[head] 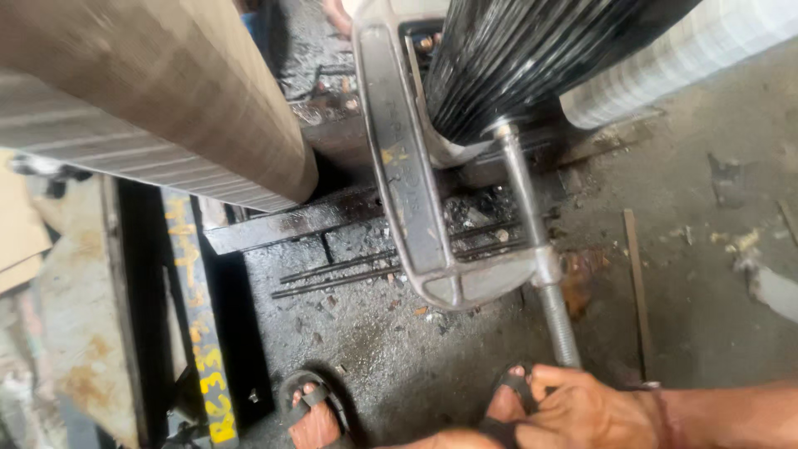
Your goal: The person uses a T-handle wrench to tighten a large C-clamp securing a black cylindrical object. The person repeatedly turns the wrench to increase the clamp pressure while another person assists by holding the object steady.
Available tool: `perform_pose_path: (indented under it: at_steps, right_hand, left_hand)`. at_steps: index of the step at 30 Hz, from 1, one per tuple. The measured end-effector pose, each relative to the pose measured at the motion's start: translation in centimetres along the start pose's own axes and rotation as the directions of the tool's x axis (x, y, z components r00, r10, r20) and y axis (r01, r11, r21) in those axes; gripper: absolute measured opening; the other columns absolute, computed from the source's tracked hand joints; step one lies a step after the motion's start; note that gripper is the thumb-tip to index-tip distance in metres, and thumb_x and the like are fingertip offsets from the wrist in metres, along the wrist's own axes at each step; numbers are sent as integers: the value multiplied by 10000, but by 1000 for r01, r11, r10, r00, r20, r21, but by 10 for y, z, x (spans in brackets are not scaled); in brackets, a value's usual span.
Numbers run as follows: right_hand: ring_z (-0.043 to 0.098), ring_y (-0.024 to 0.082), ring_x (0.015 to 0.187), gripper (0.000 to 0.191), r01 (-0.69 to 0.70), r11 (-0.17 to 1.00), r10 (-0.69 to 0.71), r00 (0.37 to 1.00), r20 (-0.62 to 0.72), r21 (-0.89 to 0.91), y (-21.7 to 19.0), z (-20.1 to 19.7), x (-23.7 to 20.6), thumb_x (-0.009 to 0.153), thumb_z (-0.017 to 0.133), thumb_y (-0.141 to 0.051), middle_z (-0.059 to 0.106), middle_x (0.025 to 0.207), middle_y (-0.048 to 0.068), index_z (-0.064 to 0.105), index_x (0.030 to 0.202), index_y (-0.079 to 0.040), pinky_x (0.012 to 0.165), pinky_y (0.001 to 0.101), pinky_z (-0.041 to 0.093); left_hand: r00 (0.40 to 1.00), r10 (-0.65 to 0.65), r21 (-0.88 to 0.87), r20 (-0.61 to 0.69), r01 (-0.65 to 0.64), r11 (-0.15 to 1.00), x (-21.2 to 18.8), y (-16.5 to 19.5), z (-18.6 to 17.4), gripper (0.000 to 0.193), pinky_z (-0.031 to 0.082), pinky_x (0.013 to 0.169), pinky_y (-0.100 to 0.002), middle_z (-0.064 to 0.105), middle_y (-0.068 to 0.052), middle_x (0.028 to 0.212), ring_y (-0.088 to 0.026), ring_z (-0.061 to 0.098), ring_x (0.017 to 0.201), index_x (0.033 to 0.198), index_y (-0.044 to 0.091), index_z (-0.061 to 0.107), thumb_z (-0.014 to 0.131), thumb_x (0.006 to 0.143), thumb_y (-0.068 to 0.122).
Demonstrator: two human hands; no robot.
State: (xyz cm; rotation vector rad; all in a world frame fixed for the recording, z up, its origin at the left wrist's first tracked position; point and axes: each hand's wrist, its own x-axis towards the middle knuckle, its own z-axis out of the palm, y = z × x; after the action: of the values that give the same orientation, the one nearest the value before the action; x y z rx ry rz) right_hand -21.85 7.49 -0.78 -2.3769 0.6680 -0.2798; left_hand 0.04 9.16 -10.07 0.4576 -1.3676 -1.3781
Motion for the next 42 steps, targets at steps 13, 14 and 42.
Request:
perform_pose_path:
  at_steps: [13,14,42]
  right_hand:
    - [509,176,623,194,382,921,-323,646,-692,-73,64,110,50,935,563,-180,488,783,0,463,772,-145,946,467,445]
    - [555,160,657,134,412,909,-317,578,-752,-67,61,102,55,950,557,-177,563,840,0,525,826,-139,956,473,425]
    - [639,435,1105,219,-86,713,578,634,514,-696,28,84,30,972,661,-161,692,1013,183,758,1049,21,1246,682,112]
  left_hand:
    - [700,110,13,706,-169,986,173,75,84,236,508,649,-416,572,-103,795,-272,612,690,799,37,576,665,999,126]
    - [680,117,11,723,-181,983,178,82,89,242,502,646,-418,566,-102,791,-274,606,687,797,40,573,664,1001,134]
    - [341,-374,314,863,217,924,81,-38,-61,622,357,1181,-512,564,-276,1424,-453,512,1355,1423,-4,505,370,1095,507]
